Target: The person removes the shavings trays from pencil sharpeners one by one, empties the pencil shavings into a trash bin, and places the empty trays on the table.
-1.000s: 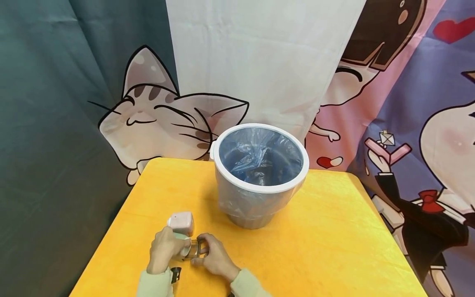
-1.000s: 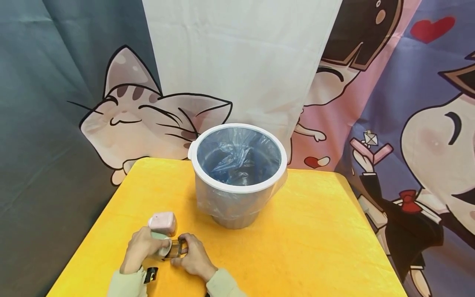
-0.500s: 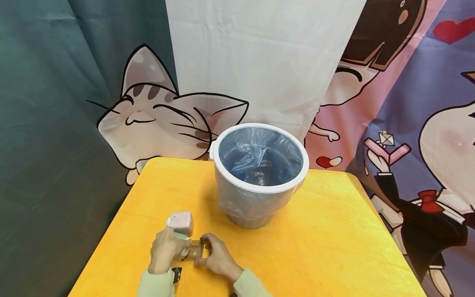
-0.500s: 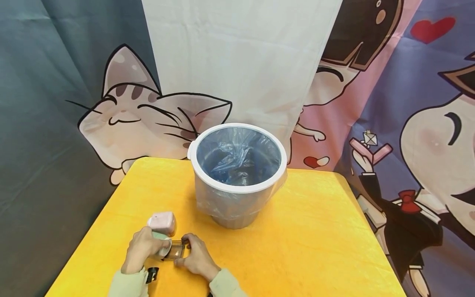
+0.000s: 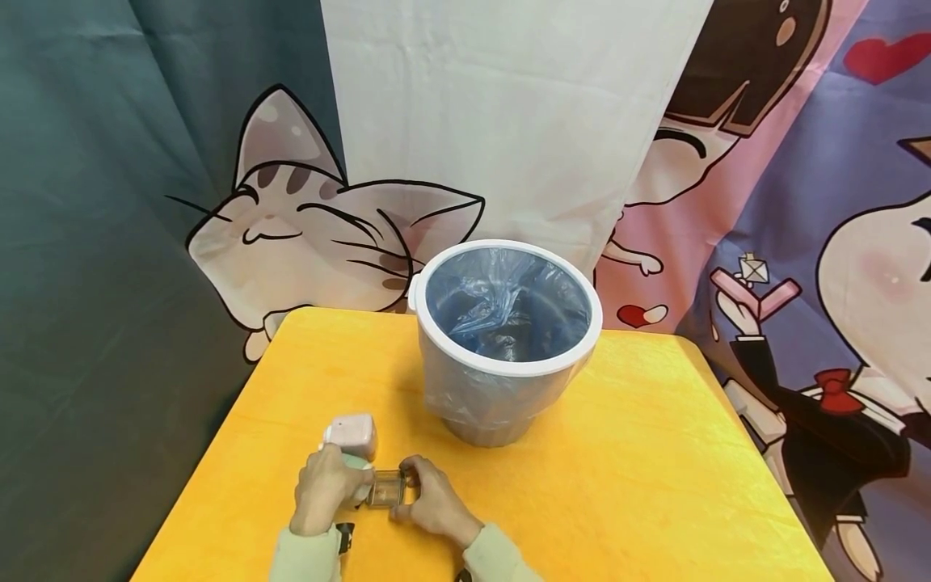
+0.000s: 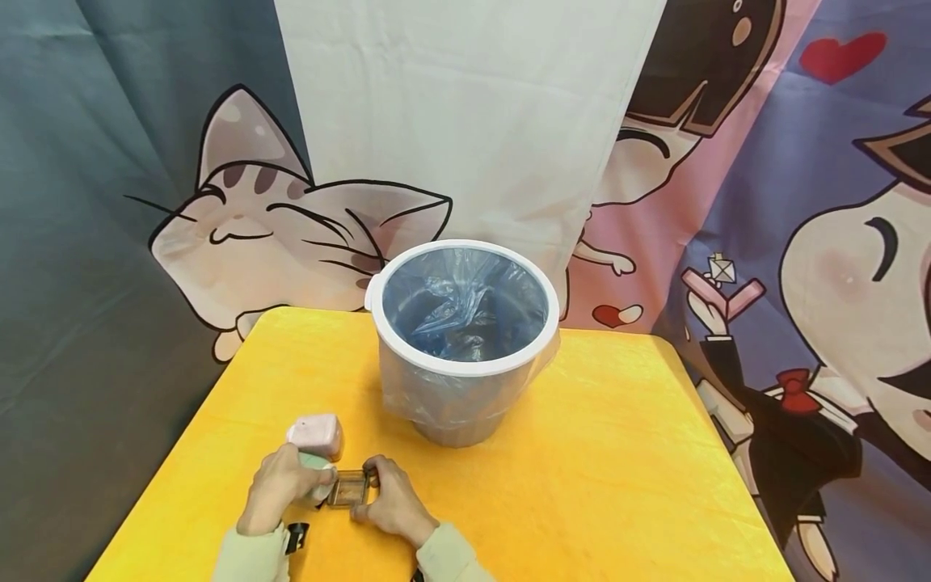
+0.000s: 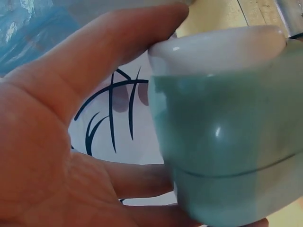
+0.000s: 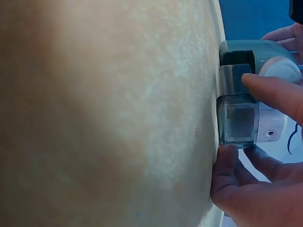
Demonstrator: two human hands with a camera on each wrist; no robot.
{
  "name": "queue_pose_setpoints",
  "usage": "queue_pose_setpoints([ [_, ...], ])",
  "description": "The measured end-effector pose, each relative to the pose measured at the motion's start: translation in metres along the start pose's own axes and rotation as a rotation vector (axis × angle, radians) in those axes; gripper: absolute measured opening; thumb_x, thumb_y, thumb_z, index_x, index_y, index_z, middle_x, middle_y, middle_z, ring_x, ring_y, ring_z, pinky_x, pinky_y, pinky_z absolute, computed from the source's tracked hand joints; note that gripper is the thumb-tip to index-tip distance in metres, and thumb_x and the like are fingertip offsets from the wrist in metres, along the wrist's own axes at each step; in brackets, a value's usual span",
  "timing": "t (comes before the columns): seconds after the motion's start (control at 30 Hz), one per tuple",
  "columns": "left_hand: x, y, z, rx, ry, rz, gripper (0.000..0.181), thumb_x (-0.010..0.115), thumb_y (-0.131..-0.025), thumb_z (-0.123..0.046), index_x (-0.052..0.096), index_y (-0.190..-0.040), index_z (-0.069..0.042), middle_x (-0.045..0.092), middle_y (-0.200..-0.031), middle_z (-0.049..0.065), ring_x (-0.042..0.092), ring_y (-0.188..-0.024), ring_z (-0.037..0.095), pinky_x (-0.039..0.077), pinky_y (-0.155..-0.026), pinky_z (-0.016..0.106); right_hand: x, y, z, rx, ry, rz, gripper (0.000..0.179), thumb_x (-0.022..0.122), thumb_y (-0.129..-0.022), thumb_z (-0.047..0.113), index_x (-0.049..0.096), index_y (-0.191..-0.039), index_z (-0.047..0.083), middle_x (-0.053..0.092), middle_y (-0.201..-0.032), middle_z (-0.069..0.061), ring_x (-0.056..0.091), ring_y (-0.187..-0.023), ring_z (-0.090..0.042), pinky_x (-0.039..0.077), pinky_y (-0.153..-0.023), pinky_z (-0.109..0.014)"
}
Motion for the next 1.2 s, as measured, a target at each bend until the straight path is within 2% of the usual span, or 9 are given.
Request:
queue_pose_setpoints([
  [0.2, -0.002, -0.002, -0.001, 0.02, 0.016, 0.01, 0.055, 0.076, -0.067, -0.033, 0.056, -0.092, 0.012, 0.057, -0.073, 0.014, 0.053, -0.061, 0.023, 0.041, -0.045, 0.03, -0.002, -0.001, 0.002, 0.014, -0.032, 0.042, 0.066, 0.082, -0.064, 0.017, 0.048, -0.119, 0.006, 0.054, -0.106, -0.001, 0.052, -0.091, -0.012, 0.046, -0.08, -0.025],
  [0.33, -0.007, -0.005, -0.001, 0.006, 0.031, 0.018, 0.067, 0.073, -0.071, -0.045, 0.054, -0.096, 0.013, 0.059, -0.076, 0.017, 0.057, -0.063, 0.025, 0.045, -0.046, 0.032, -0.006, -0.001, 0.006, 0.032, 0.017, 0.057, 0.071, 0.083, -0.064, 0.029, 0.048, -0.12, 0.007, 0.055, -0.109, -0.002, 0.052, -0.094, -0.015, 0.046, -0.084, -0.028],
  [0.5, -0.02, -0.013, -0.004, 0.007, 0.041, -0.005, 0.056, 0.068, -0.076, -0.045, 0.055, -0.091, 0.008, 0.057, -0.072, 0.015, 0.055, -0.06, 0.025, 0.044, -0.046, 0.032, -0.011, -0.003, 0.01, 0.049, 0.043, 0.056, 0.075, 0.078, -0.065, 0.048, 0.049, -0.121, 0.007, 0.055, -0.108, -0.003, 0.052, -0.095, -0.017, 0.046, -0.085, -0.031],
  [0.63, -0.025, -0.022, -0.009, 0.05, 0.039, -0.033, 0.052, 0.068, -0.075, -0.041, 0.053, -0.088, 0.006, 0.054, -0.072, 0.015, 0.052, -0.059, 0.026, 0.042, -0.045, 0.032, -0.014, -0.007, 0.01, 0.048, 0.032, 0.04, 0.071, 0.073, -0.071, 0.049, 0.049, -0.121, 0.006, 0.055, -0.108, -0.004, 0.052, -0.093, -0.018, 0.046, -0.082, -0.031],
  [0.87, -0.015, -0.033, -0.013, 0.066, -0.017, -0.068, 0.064, 0.069, -0.074, -0.042, 0.047, -0.1, 0.011, 0.051, -0.081, 0.023, 0.052, -0.066, 0.032, 0.042, -0.048, 0.035, -0.017, -0.016, 0.012, 0.005, -0.011, 0.038, 0.054, 0.07, -0.079, 0.037, 0.05, -0.117, 0.004, 0.056, -0.107, -0.009, 0.054, -0.091, -0.02, 0.047, -0.079, -0.031],
  [1.1, -0.004, -0.038, -0.011, 0.059, -0.035, -0.086, 0.067, 0.066, -0.079, -0.034, 0.037, -0.114, 0.016, 0.043, -0.091, 0.032, 0.051, -0.072, 0.041, 0.044, -0.053, 0.043, -0.017, -0.022, 0.018, 0.0, -0.024, 0.037, 0.052, 0.069, -0.08, 0.034, 0.05, -0.118, 0.004, 0.056, -0.107, -0.011, 0.055, -0.092, -0.02, 0.047, -0.078, -0.028],
  [1.2, -0.001, -0.038, -0.011, 0.062, -0.034, -0.102, 0.065, 0.065, -0.08, -0.032, 0.036, -0.114, 0.015, 0.042, -0.092, 0.032, 0.052, -0.072, 0.042, 0.044, -0.053, 0.045, -0.015, -0.025, 0.019, 0.003, -0.006, 0.039, 0.051, 0.069, -0.08, 0.033, 0.051, -0.117, 0.004, 0.057, -0.105, -0.01, 0.054, -0.09, -0.02, 0.046, -0.076, -0.027],
])
Point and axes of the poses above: each hand's wrist, its own y-axis away from the middle knuckle, its own x-axis out of the palm, z = x × y, the point moved 3 cm from there along -y, towards the middle knuckle
